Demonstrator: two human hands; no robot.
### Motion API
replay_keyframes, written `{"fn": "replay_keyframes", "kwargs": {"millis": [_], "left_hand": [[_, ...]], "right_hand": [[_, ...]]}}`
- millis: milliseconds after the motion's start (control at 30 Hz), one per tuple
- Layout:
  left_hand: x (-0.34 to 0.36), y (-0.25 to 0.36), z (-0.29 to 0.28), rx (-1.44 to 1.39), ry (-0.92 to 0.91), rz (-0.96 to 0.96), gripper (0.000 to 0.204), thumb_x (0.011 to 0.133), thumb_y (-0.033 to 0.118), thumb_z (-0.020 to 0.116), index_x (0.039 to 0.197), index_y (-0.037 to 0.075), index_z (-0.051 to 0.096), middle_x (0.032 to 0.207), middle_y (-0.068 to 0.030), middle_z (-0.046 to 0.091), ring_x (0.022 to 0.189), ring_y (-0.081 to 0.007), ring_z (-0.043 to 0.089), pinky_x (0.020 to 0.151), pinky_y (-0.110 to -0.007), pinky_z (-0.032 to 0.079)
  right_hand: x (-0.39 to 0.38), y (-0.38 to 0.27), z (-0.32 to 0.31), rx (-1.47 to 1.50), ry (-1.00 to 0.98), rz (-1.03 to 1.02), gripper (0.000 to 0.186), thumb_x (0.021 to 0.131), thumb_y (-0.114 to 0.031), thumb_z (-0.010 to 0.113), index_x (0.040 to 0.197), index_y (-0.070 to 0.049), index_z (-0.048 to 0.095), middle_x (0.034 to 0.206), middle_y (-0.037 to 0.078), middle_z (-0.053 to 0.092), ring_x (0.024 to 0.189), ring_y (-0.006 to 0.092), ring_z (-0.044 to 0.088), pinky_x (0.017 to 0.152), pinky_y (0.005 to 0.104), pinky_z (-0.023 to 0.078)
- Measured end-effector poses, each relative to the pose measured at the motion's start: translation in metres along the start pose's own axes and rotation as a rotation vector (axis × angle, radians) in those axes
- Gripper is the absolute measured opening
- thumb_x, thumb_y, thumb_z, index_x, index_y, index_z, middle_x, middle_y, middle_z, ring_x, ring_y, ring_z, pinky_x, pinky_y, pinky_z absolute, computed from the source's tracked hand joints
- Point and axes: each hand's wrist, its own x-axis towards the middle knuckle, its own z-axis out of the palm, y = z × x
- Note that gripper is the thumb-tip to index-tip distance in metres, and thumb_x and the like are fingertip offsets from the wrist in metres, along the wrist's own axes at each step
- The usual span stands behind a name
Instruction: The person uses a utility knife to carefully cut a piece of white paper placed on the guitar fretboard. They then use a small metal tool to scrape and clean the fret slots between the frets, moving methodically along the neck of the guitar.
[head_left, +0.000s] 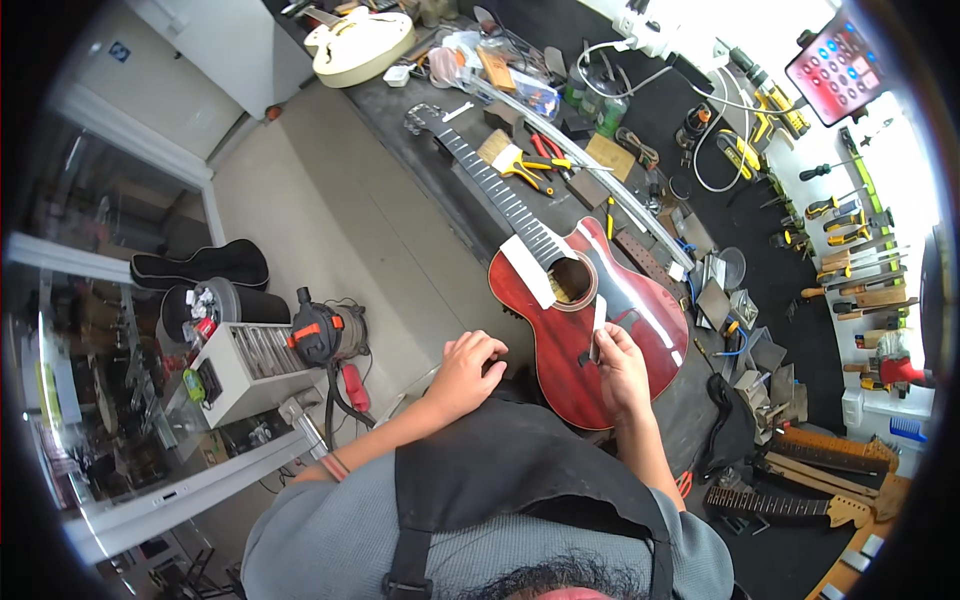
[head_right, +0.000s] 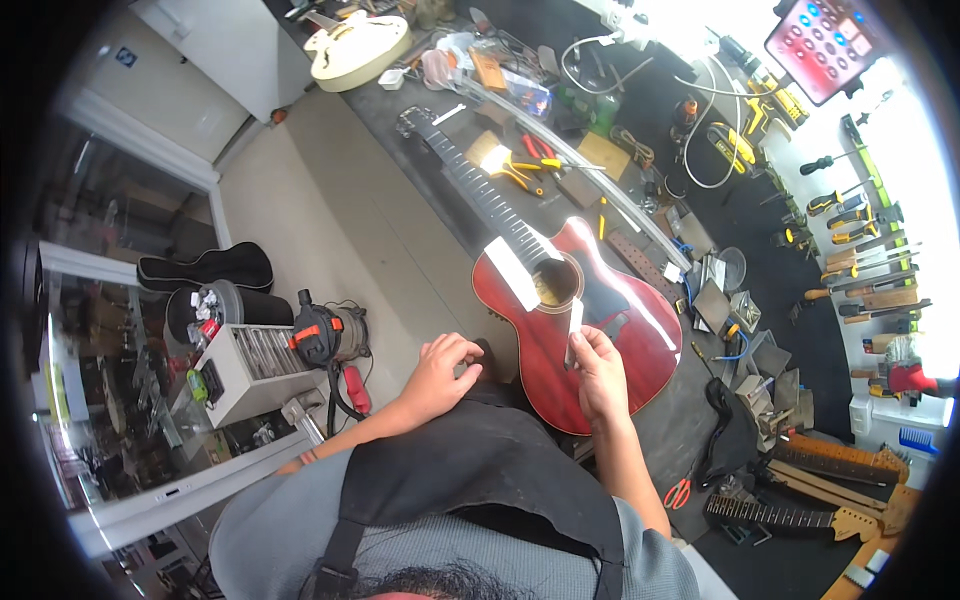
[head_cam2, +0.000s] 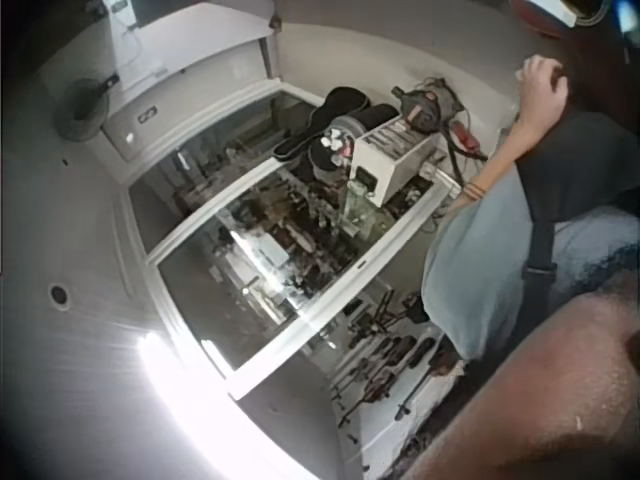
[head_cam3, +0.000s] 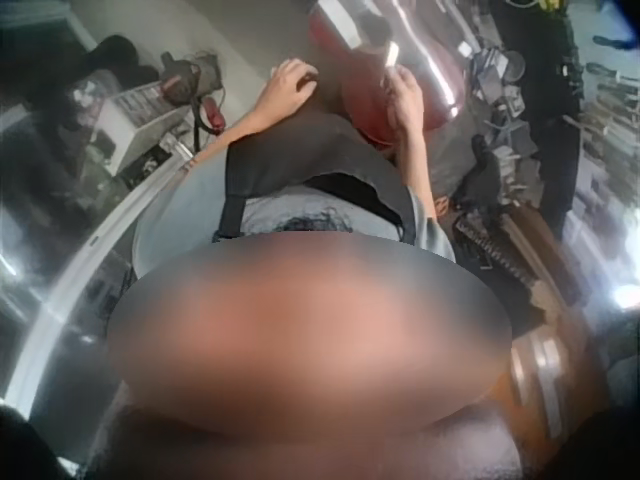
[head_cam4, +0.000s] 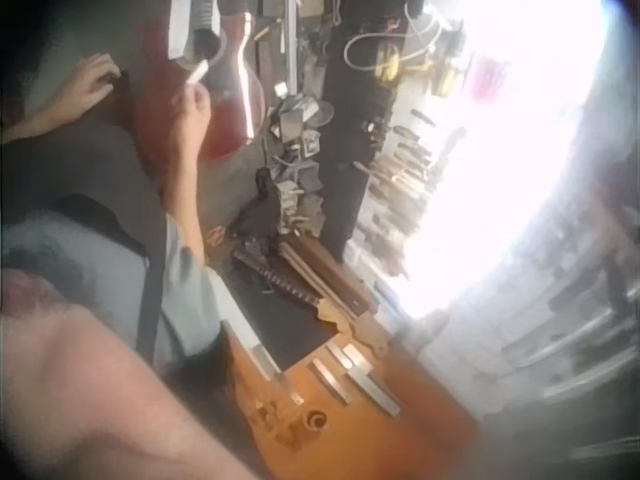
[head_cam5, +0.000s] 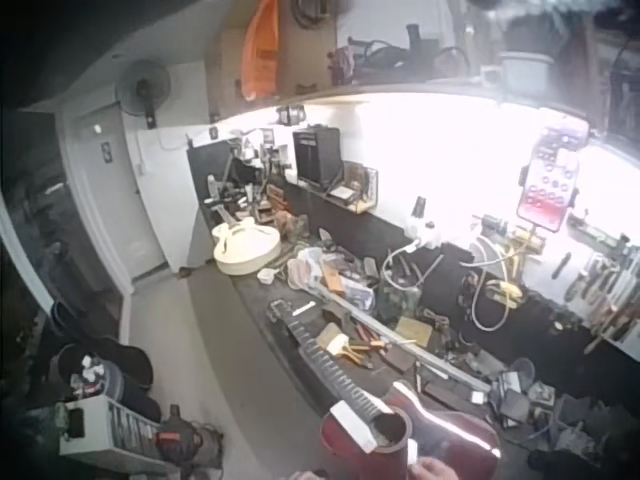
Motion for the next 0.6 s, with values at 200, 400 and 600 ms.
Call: {"fn": "replay_keyframes", "kwargs": {"millis": [200, 400, 600], "left_hand": [[-0.016, 0.015, -0.011, 0.018, 0.029, -0.051, 0.016, 0.104, 0.014, 0.08, 0.118, 0.008, 0.076, 0.111, -0.004, 0.073, 0.112, -0.0249, 0.072, 0.109, -0.046, 0.048], [0.07, 0.029, -0.012, 0.082, 0.022, 0.277, 0.019, 0.102, 0.012, 0.078, 0.119, 0.003, 0.076, 0.114, -0.0122, 0.074, 0.112, -0.0342, 0.074, 0.107, -0.047, 0.055], [0.31, -0.03, -0.015, 0.185, 0.109, 0.621, 0.02, 0.098, 0.012, 0.077, 0.117, 0.006, 0.076, 0.117, -0.0137, 0.076, 0.117, -0.0366, 0.074, 0.097, -0.057, 0.058]], "right_hand": [[0.0, -0.003, -0.005, 0.032, -0.023, -0.08, 0.026, 0.116, -0.015, 0.079, 0.138, -0.002, 0.073, 0.108, -0.004, 0.076, 0.088, 0.005, 0.059, 0.081, 0.0244, 0.048], [-0.017, 0.014, -0.013, 0.108, 0.095, -0.13, 0.026, 0.118, -0.013, 0.075, 0.142, -0.003, 0.073, 0.108, -0.003, 0.078, 0.085, 0.0043, 0.067, 0.077, 0.0221, 0.053], [-0.025, 0.03, -0.012, 0.189, 0.381, -0.189, 0.023, 0.117, -0.012, 0.076, 0.137, -0.002, 0.073, 0.111, -0.001, 0.079, 0.088, 0.0057, 0.065, 0.078, 0.0232, 0.05]]}}
